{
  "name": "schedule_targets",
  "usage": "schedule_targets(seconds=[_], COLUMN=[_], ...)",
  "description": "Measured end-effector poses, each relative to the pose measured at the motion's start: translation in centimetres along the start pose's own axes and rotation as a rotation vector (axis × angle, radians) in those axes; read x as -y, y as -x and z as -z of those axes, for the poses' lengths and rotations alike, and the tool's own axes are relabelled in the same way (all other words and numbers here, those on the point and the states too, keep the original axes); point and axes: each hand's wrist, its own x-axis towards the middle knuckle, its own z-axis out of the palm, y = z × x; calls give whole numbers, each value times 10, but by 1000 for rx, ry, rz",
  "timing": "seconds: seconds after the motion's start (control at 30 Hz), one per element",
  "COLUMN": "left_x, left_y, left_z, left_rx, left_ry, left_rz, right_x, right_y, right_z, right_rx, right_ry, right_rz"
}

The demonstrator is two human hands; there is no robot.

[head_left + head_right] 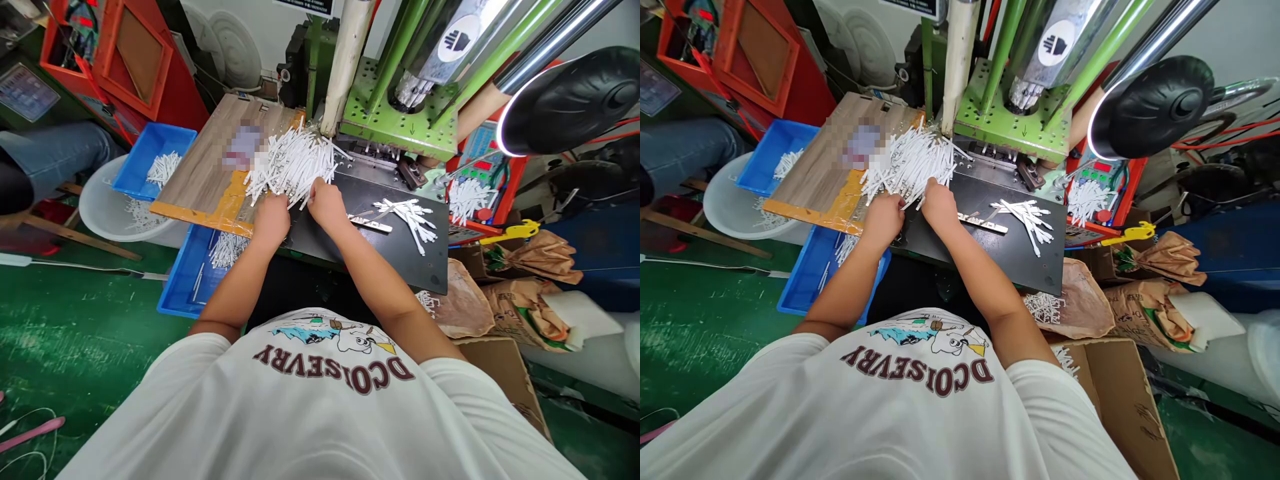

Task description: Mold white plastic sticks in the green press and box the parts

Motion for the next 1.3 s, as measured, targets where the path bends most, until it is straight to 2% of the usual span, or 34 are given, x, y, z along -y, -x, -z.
schedule_targets(seconds=[0.1, 0.23, 0.3, 0.4, 0.5, 0.57, 0.63, 0.7, 0.8, 0.87, 0.93, 1.07, 1.2, 1.3], left_x=[0, 9, 17, 26, 24, 14, -4, -27, -61, -76, -82, -80, -78, -79], left_y=[2, 5, 5, 5, 4, 2, -1, -5, -10, -13, -14, -13, -8, -5], left_z=[2, 18, 29, 44, 48, 41, 26, 6, -21, -32, -37, -37, -37, -40], left_rx=[7, 19, 38, 131, 221, 238, 227, 193, 155, 167, 190, 193, 151, 144], left_ry=[2, 109, 283, 652, 919, 979, 965, 920, 839, 759, 663, 477, 277, 200], left_rz=[-1, 40, 135, 289, 302, 254, 172, 49, -179, -281, -313, -345, -458, -484], right_x=[2, 13, 19, 25, 16, -2, -27, -56, -99, -122, -140, -159, -170, -178], right_y=[1, -3, -6, -4, 21, 53, 92, 127, 153, 148, 132, 100, 87, 83], right_z=[1, -1, -4, -6, -3, 2, 9, 18, 33, 41, 44, 38, 29, 24], right_rx=[-16, 8, 31, 44, 63, 99, 143, 120, -138, -330, -424, -382, -326, -302], right_ry=[-24, -45, -49, -60, -39, -22, -44, -126, -245, -250, -237, -235, -167, -82], right_rz=[-2, -57, -75, -107, -105, -42, 59, 157, 179, 93, 3, -1, 90, 193])
